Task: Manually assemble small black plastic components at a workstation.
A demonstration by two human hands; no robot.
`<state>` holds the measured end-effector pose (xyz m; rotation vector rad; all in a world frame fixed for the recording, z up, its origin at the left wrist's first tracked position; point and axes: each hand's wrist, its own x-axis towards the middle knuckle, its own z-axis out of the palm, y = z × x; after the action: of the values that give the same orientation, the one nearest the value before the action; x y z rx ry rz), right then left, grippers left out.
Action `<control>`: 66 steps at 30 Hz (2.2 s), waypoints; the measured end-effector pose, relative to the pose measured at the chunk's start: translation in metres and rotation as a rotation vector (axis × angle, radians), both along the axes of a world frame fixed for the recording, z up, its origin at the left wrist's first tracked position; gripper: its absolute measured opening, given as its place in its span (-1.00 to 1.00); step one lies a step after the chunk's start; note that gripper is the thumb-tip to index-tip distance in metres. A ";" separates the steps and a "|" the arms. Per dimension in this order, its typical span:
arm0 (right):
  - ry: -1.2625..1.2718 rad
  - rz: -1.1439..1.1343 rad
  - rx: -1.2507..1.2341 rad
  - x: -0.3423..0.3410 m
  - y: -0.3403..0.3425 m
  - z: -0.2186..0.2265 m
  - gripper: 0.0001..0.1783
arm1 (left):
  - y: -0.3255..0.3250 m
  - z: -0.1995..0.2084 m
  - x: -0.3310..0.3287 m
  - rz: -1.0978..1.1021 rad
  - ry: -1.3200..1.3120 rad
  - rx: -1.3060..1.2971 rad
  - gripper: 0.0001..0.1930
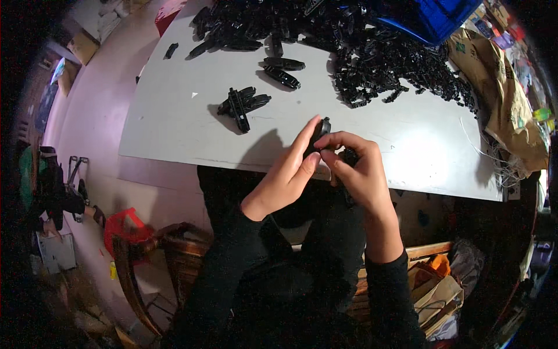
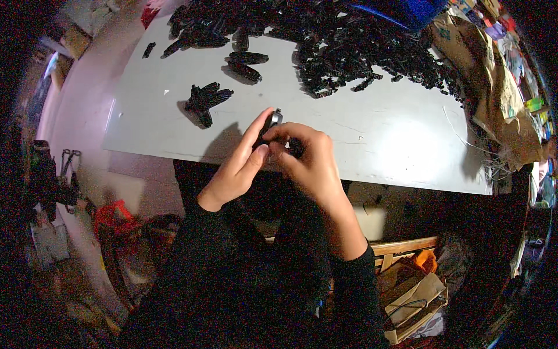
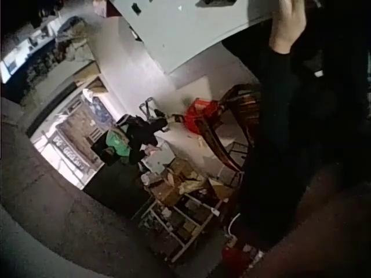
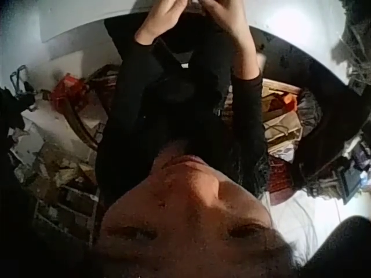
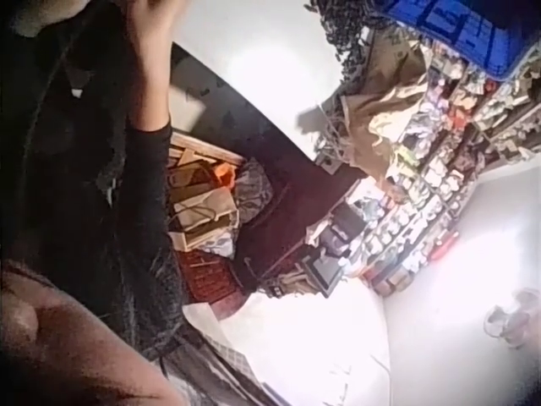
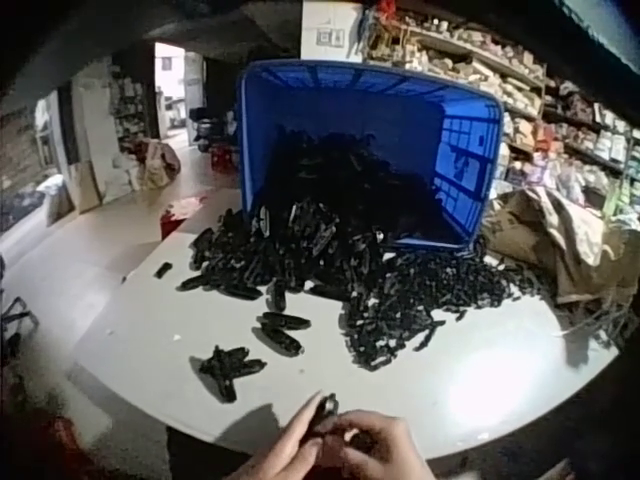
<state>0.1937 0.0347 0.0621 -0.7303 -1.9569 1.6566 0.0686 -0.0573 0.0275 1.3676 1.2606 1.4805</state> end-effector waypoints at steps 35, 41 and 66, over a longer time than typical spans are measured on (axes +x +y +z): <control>-0.339 -0.240 1.018 0.010 0.093 -0.054 -0.69 | -0.003 -0.017 -0.067 0.893 0.824 -0.159 -0.40; -0.173 -0.446 0.271 0.025 0.101 -0.046 -0.85 | -0.019 -0.007 -0.056 0.810 0.189 -0.080 -0.59; 0.151 -0.077 -0.360 -0.025 -0.024 -0.010 -0.89 | -0.011 -0.007 0.001 0.270 -0.136 -0.014 -0.47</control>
<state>0.1685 0.0109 0.0517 -0.7718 -1.5263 1.9792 0.0696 -0.0687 0.0204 1.0991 1.4054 1.7126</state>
